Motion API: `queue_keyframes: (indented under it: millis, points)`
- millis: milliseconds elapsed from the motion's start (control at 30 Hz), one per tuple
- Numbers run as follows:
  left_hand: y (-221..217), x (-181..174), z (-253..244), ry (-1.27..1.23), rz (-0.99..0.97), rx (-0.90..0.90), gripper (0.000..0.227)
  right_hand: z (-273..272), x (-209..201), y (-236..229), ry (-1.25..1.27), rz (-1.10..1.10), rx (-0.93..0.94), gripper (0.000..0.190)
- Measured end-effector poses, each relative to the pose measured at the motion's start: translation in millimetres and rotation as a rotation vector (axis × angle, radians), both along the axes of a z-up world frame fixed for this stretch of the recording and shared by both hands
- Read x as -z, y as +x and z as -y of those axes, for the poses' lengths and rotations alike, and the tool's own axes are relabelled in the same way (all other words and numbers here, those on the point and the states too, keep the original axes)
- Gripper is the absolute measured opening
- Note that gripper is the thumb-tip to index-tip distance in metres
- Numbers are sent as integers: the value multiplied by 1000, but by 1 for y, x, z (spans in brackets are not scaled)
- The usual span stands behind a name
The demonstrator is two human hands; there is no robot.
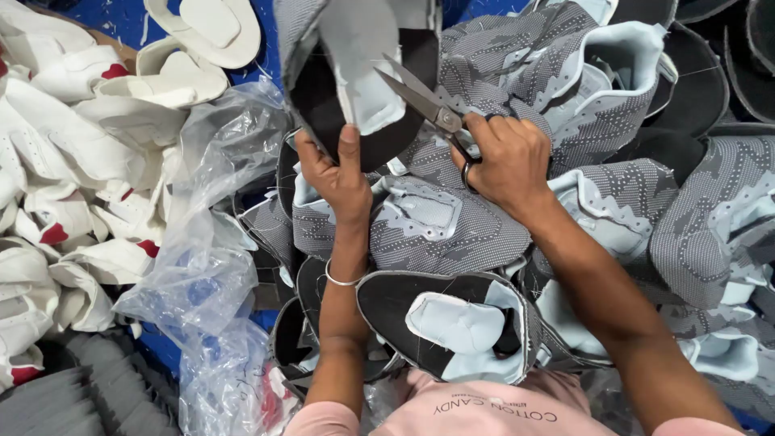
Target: The person uses scissors to trim excess fabric and threads from the edges and interior of grey and black shoes. They handle the shoes one at a time, turning them over to access different areas, and place the trimmed shoes back into a pile.
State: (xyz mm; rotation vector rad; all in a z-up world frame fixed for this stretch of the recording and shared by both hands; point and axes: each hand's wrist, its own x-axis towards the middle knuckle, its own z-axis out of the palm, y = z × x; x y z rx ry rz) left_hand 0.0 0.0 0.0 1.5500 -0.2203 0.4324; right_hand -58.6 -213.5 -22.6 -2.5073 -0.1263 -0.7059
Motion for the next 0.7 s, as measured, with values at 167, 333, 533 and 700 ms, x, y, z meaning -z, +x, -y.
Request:
queue_keyframes:
  millis: [167, 333, 533, 700]
  points:
    - [0, 13, -4, 114, -17, 50, 24, 0, 0, 3, -12, 46, 34, 40]
    - [-2, -29, 16, 43, -26, 123, 22, 9, 27, 1, 249, -84, -98, 18]
    - [0, -15, 7, -61, -72, 119, 25, 7, -3, 5, 213, 60, -126, 27]
    - [-2, -11, 2, 196, -15, 89, 19, 7, 32, 4, 160, -77, -79, 23]
